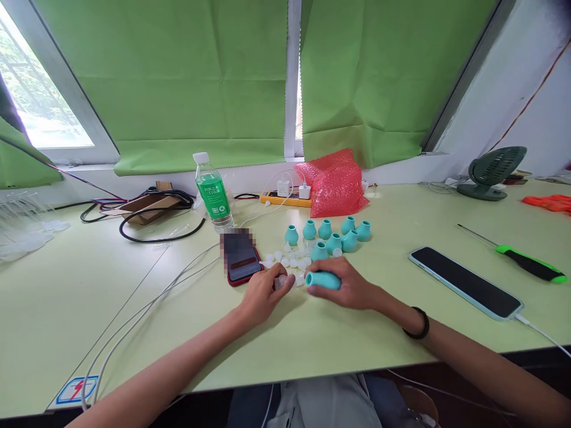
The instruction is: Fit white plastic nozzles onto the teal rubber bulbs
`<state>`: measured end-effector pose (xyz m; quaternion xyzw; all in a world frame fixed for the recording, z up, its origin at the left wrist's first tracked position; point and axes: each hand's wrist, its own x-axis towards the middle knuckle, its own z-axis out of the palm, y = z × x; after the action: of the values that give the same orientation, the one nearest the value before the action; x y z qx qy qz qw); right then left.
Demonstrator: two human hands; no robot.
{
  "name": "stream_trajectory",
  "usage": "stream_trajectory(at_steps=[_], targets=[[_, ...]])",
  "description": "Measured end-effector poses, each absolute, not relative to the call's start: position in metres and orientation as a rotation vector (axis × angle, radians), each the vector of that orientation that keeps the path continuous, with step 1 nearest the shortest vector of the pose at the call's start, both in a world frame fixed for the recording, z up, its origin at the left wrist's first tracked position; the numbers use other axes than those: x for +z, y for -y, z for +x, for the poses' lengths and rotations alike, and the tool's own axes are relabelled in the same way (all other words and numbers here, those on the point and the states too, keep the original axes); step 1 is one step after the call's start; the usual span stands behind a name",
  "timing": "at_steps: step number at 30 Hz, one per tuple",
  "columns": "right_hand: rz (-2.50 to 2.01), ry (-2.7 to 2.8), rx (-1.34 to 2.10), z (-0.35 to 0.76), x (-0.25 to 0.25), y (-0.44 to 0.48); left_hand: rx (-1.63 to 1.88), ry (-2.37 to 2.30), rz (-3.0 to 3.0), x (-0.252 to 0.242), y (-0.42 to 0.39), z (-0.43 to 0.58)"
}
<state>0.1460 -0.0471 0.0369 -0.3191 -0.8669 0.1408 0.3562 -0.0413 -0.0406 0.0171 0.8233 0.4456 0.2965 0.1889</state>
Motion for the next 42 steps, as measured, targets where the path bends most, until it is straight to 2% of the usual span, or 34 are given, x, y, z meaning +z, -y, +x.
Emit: stream_trajectory(at_steps=[5,8,13,19,23,29,33,42], targets=[[-0.966,2.048,0.261,0.171,0.048,0.029,0.587,-1.398,2.702,0.004,0.039,-0.036],[-1.060,1.974,0.179,0.196,0.046,0.025,0.560,-1.373,2.841,0.004,0.041,-0.034],[-1.289,1.968,0.210,0.235,0.022,0.019,0.606,-1.280,2.929,0.007,0.041,-0.032],[-1.386,1.798,0.281,0.251,-0.002,0.003,0.458,-1.314,2.855,-0.004,0.032,-0.011],[-1.398,1.795,0.264,0.247,-0.002,-0.002,0.476,-1.403,2.802,-0.008,0.027,0.010],[-1.399,1.856,-0.040,0.244,0.002,0.000,0.663,-1.453,2.795,-0.002,0.024,0.024],[-1.445,1.817,-0.037,0.243,-0.001,-0.005,0.790,-1.456,2.809,0.012,0.015,0.034],[-1.483,1.785,-0.071,0.236,-0.010,-0.008,0.710,-1.438,2.796,0.023,-0.017,0.067]])
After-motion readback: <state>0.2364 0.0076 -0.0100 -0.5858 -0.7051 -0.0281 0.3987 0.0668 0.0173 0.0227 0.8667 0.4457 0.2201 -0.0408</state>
